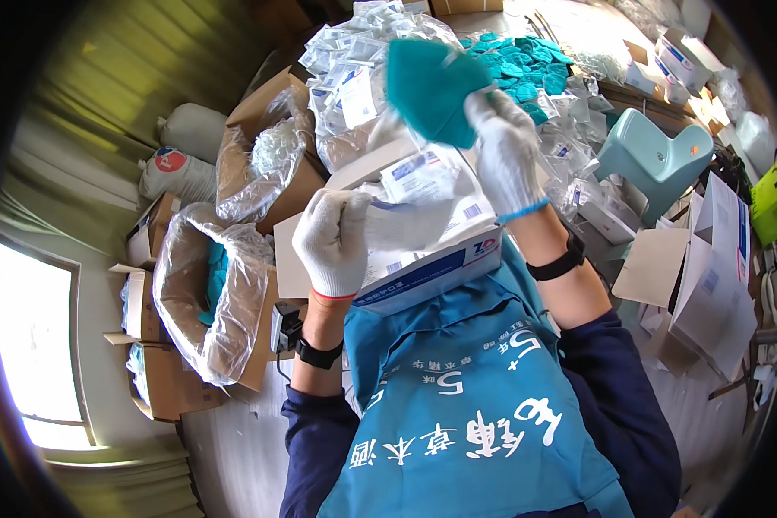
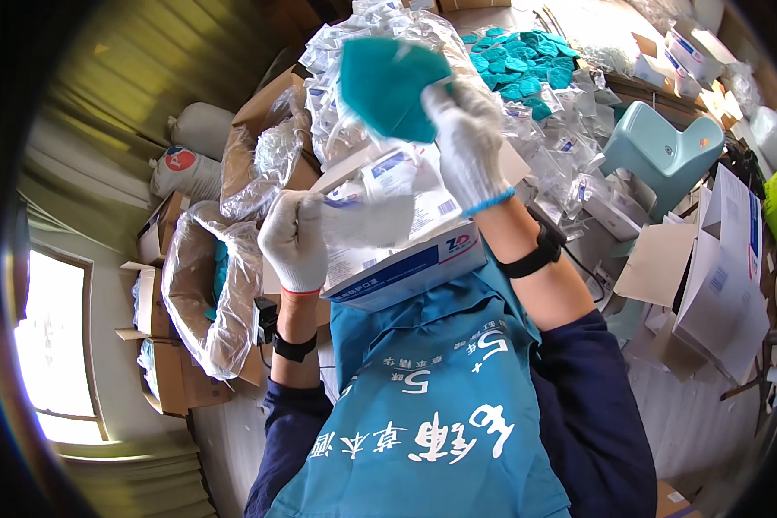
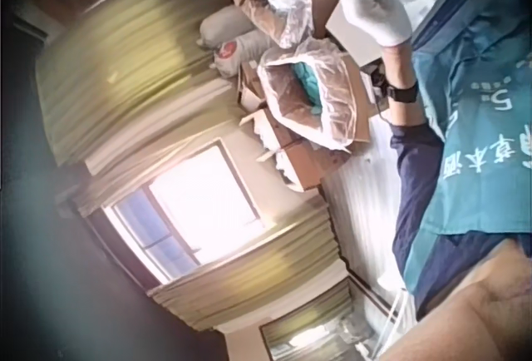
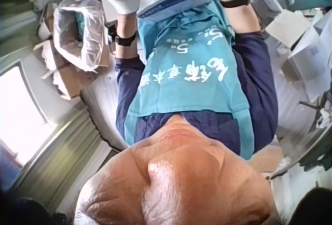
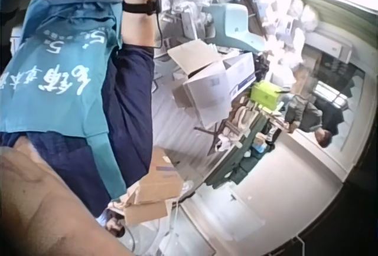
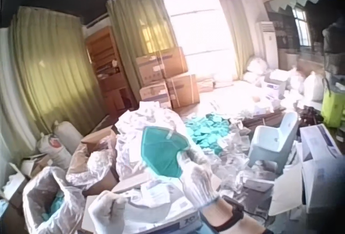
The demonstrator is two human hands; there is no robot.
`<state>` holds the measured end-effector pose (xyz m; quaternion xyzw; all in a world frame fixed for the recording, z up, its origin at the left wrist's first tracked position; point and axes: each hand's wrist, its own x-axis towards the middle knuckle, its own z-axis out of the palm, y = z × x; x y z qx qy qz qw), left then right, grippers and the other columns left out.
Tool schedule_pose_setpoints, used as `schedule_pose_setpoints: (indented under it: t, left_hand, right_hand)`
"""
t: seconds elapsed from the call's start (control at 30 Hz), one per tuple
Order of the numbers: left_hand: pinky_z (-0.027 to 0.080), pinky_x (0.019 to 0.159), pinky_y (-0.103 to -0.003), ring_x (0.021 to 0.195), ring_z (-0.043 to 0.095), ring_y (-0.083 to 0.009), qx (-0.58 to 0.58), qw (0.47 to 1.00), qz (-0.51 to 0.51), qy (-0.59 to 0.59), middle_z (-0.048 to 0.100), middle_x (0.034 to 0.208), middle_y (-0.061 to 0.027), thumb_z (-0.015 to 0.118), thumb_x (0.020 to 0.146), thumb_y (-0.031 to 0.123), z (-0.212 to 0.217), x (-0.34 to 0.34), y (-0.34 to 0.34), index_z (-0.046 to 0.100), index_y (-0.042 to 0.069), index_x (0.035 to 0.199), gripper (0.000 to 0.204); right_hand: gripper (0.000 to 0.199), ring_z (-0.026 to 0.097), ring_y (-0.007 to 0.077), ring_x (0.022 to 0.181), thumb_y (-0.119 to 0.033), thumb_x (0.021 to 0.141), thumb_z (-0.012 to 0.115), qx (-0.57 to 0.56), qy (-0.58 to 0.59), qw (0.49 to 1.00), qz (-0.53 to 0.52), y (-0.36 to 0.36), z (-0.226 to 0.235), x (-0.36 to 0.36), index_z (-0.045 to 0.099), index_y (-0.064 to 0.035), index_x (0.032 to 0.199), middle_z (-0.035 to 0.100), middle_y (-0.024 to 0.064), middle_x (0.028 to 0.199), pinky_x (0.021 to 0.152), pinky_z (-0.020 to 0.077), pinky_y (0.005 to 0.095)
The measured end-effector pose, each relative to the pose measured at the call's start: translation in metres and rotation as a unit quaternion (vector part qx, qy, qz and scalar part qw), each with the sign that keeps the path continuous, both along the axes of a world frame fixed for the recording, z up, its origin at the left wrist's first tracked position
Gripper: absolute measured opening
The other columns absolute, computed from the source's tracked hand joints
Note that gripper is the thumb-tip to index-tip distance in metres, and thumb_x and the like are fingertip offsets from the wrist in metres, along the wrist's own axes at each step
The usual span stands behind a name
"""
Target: The person unpacks teal surgical masks from a cardboard box and places them into a large teal tote bag. They repeatedly open the box, remove a mask, and transfer it to the bag, continuing this process throughout the clip.
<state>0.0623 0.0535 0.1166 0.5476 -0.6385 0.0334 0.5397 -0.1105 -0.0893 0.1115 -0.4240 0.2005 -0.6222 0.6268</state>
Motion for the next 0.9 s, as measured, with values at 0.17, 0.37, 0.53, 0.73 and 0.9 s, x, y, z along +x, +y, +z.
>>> schedule_pose_setpoints:
  t: [0.17, 0.37, 0.53, 0.73, 0.9]
  left_hand:
    - [0.040, 0.058, -0.020, 0.067, 0.050, -0.0024, 0.143, 0.968, -0.091, 0.183, 0.058, 0.071, 0.0030, 0.078, 0.087, 0.027, -0.001, -0.002, -0.004, 0.061, -0.003, 0.116, 0.045]
    - [0.032, 0.051, -0.019, 0.059, 0.045, -0.0004, 0.025, 0.963, -0.047, 0.265, 0.060, 0.068, 0.0038, 0.066, 0.097, 0.011, -0.007, -0.007, -0.011, 0.071, 0.000, 0.081, 0.021]
    - [0.034, 0.047, -0.018, 0.056, 0.052, -0.0028, -0.071, 0.905, 0.050, 0.417, 0.066, 0.074, -0.0002, 0.064, 0.098, 0.017, 0.017, 0.003, -0.001, 0.070, 0.001, 0.087, 0.020]
    - [0.047, 0.070, -0.021, 0.078, 0.060, -0.0061, -0.042, 0.936, 0.025, 0.349, 0.070, 0.091, -0.0015, 0.065, 0.098, 0.021, 0.016, 0.040, 0.004, 0.072, -0.001, 0.101, 0.023]
    - [0.048, 0.073, -0.022, 0.080, 0.061, -0.0066, -0.051, 0.919, -0.014, 0.391, 0.071, 0.092, -0.0021, 0.063, 0.100, 0.023, 0.011, 0.036, 0.001, 0.071, -0.001, 0.103, 0.026]
  right_hand:
    - [0.016, 0.062, 0.0114, 0.090, -0.009, 0.094, 0.063, -0.085, 0.027, 0.996, 0.013, 0.019, -0.006, 0.005, 0.068, -0.0018, 0.108, 0.067, 0.0034, 0.100, 0.081, 0.0519, 0.0268]
    - [0.028, 0.061, 0.0139, 0.101, -0.015, 0.089, 0.073, -0.169, 0.125, 0.963, 0.169, 0.033, -0.016, 0.006, 0.064, -0.0020, 0.113, 0.067, 0.0056, 0.108, 0.089, 0.0498, 0.0300]
    - [0.019, 0.065, 0.0182, 0.097, 0.001, 0.085, 0.066, -0.348, 0.317, 0.867, 0.165, 0.024, -0.020, -0.005, 0.066, -0.0011, 0.104, 0.070, 0.0084, 0.102, 0.088, 0.0518, 0.0288]
    - [0.016, 0.064, 0.0119, 0.092, -0.011, 0.092, 0.062, -0.216, 0.347, 0.911, -0.055, -0.035, 0.008, -0.064, 0.073, -0.0025, 0.099, 0.072, 0.0055, 0.094, 0.086, 0.0501, 0.0257]
    - [0.021, 0.069, 0.0224, 0.094, -0.021, 0.090, 0.067, -0.130, 0.444, 0.851, -0.250, -0.118, -0.006, -0.122, 0.074, -0.0062, 0.102, 0.074, 0.0108, 0.101, 0.086, 0.0523, 0.0325]
